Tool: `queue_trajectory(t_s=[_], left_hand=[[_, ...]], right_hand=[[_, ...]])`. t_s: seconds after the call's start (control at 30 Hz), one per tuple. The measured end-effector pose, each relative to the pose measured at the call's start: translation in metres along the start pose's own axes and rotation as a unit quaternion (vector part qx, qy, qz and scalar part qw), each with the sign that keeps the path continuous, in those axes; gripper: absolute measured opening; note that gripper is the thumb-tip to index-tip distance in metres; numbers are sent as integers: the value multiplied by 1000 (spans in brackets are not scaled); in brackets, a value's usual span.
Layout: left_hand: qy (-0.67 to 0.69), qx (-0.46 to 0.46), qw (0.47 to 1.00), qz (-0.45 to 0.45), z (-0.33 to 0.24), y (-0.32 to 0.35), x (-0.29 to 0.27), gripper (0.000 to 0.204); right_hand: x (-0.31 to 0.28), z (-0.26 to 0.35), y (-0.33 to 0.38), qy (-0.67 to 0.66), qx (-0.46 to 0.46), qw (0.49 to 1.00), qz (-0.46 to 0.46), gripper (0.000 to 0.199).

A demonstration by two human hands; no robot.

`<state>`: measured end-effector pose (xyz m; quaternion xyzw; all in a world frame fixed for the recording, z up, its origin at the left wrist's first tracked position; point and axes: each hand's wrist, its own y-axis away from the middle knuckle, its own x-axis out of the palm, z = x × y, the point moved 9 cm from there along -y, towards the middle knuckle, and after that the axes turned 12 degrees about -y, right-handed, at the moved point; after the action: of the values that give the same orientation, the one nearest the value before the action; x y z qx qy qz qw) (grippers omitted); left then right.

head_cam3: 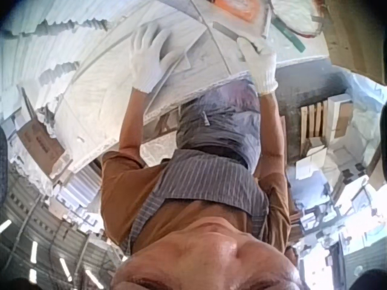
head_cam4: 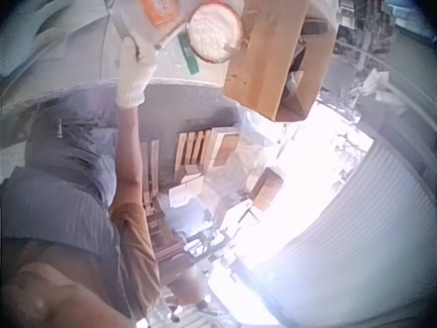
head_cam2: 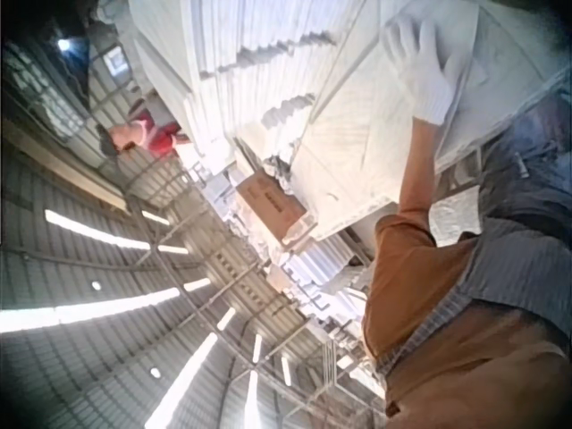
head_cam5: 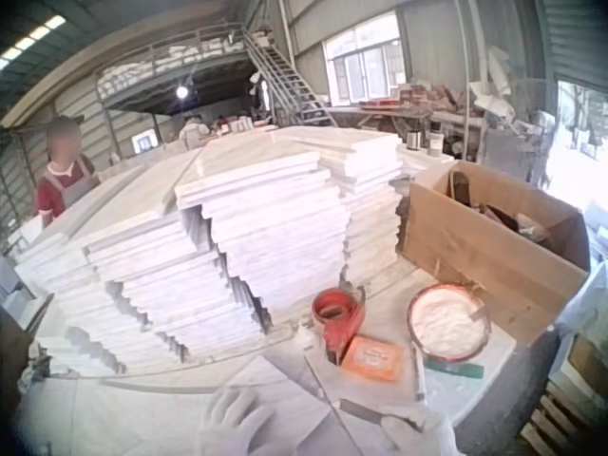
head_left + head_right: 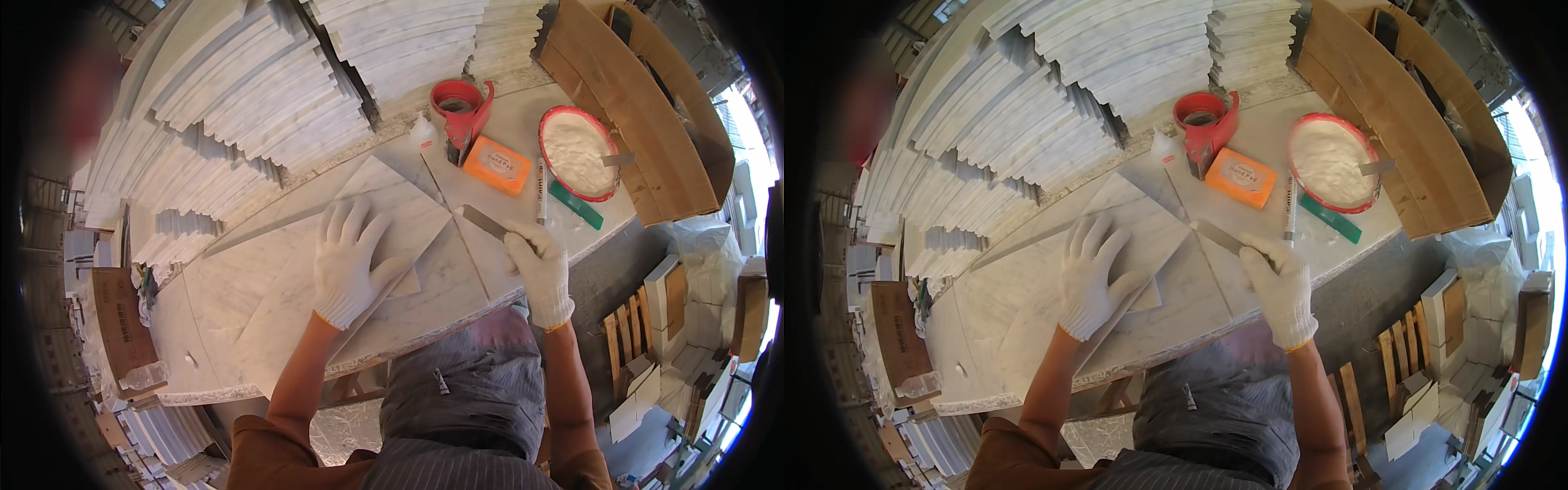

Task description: The person applies a white paste to the edges of a rectangular tile using a small metal tool, then scrapes and smooths the edges. The person uses an orange sanding block to rub the tile edges and surface, then stacks the finished tile with others.

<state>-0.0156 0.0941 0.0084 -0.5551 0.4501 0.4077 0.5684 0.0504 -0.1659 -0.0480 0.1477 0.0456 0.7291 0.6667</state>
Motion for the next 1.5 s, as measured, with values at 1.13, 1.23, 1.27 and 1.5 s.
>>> queue_trajectory(t_s=[1.13, 1.23, 1.27, 1.5], left_hand=[[5, -7, 1000, 15, -3, -2, -5, 61], [3, -7, 1000, 13, -2, 0, -2, 60], [5, -9, 1000, 13, -2, 0, -3, 60], [-14, -18, 999, 31, -30, -13, 10, 64]], right_hand=[[-2, 8, 5, 124, -149, 981, -20, 25], [-16, 13, 11, 29, -118, 989, -80, 26], [-25, 8, 12, -3, -95, 991, -94, 26], [-74, -23, 33, -164, -28, 974, -155, 31]])
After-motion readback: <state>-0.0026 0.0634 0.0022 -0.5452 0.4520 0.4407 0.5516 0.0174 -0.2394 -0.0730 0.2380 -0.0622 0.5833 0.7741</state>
